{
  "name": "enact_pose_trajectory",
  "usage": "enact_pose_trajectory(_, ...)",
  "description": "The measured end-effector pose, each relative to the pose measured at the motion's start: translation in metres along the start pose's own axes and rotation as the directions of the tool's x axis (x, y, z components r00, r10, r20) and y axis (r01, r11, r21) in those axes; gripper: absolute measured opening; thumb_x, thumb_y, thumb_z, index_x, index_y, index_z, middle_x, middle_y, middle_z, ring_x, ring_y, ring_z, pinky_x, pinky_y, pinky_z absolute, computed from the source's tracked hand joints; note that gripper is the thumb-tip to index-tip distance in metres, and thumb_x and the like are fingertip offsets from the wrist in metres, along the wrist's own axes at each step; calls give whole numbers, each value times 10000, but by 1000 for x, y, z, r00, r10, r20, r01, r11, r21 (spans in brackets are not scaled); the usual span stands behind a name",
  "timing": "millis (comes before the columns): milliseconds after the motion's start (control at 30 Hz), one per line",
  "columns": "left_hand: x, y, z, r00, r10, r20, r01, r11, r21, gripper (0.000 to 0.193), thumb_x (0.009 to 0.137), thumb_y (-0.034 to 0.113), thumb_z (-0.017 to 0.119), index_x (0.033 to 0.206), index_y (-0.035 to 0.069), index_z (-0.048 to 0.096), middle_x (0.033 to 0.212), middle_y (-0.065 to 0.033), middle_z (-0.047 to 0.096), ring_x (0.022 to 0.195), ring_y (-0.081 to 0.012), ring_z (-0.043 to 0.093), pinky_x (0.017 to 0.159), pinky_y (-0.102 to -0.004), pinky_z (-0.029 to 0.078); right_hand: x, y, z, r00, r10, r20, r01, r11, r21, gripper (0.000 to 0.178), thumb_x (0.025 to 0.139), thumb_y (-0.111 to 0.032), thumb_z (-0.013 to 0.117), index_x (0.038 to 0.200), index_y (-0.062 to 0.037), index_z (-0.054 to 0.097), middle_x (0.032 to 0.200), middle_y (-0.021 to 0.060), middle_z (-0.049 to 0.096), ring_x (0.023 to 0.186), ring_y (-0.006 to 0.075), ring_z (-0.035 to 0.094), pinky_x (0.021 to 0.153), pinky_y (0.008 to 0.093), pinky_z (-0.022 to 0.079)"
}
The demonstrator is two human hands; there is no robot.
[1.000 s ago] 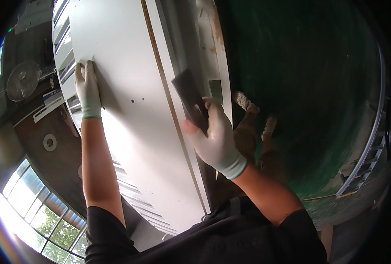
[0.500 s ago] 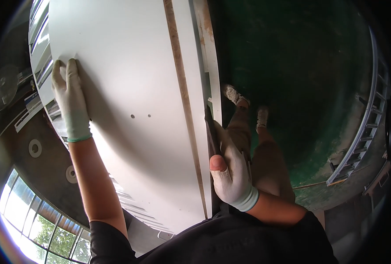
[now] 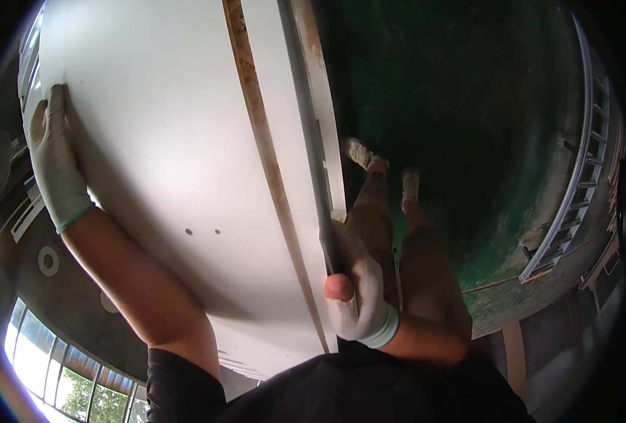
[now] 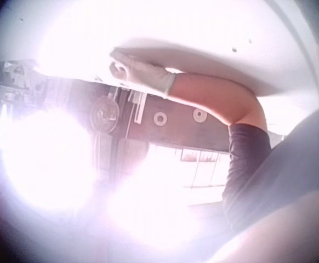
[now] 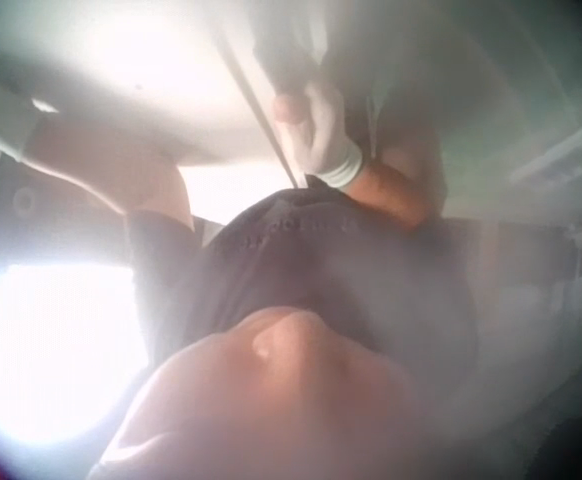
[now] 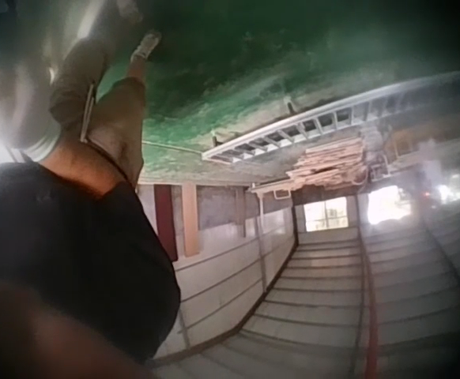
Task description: The person scrapes excess tape and adhesive from the edge of a white board and wipes the surface with a small block.
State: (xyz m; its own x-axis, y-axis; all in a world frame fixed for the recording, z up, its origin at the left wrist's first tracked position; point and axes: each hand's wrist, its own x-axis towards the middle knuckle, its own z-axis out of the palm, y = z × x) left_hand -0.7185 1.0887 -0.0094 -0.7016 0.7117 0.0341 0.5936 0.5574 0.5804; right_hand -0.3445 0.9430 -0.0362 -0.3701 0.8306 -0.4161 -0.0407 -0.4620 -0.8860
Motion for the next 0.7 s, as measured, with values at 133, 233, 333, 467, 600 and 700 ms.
enact_pose_trajectory(133, -7, 0, -2, 1000, -22, -21, 21, 1000, -19, 735, 932, 505, 739, 1395, -37, 559, 1228, -171, 682, 1111, -223, 644, 956, -332, 514, 1, -12, 0, 995, 91, 32, -90, 996, -30, 811, 1058, -579, 447, 1447, 131, 421, 1315, 247, 586, 1194, 310, 600, 1030, 364, 458)
enact_pose_trajectory(233, -6, -1, -1, 999, -32, 3, 32, 998, -62, 740, 937, 506, 733, 1409, -34, 547, 1223, -177, 682, 1100, -213, 649, 952, -319, 515, 6, -11, 0, 996, 86, 34, -86, 996, -3, 825, 1056, -592, 434, 1443, 136, 419, 1320, 254, 578, 1196, 316, 599, 1032, 365, 454)
enact_pose_trajectory(333, -9, 0, 1, 999, -37, -11, 38, 999, 22, 748, 940, 515, 725, 1411, -36, 543, 1225, -184, 680, 1105, -220, 649, 954, -322, 515, 8, -6, 1, 999, -43, -31, 40, 994, -102, 680, 1072, -492, 475, 1427, 86, 462, 1087, 232, 659, 923, 322, 669, 838, 355, 519)
enact_pose_trajectory(467, -13, 8, -5, 999, -39, -12, 40, 999, 26, 744, 956, 515, 698, 1434, -28, 525, 1258, -199, 667, 1127, -249, 653, 964, -346, 525, 10, -12, 4, 995, -83, -51, 77, 990, -117, 672, 1073, -486, 473, 1425, 86, 466, 1081, 231, 662, 917, 326, 674, 832, 355, 524)
enact_pose_trajectory(600, -17, 4, 3, 999, -45, -24, 45, 998, 33, 761, 940, 516, 723, 1424, -38, 527, 1231, -196, 672, 1113, -244, 648, 956, -342, 519, 7, -8, 3, 996, -57, -68, 47, 990, -132, 647, 1076, -460, 476, 1425, 85, 468, 1128, 252, 657, 968, 354, 676, 865, 372, 523)
enact_pose_trajectory(700, -7, -2, -7, 1000, -25, -5, 25, 1000, -17, 809, 917, 531, 747, 1432, -47, 512, 1242, -212, 667, 1129, -259, 650, 961, -349, 523, 8, -8, 5, 990, -121, -71, 111, 985, -128, 611, 1080, -419, 486, 1430, 82, 464, 1182, 265, 636, 1033, 380, 653, 925, 394, 501)
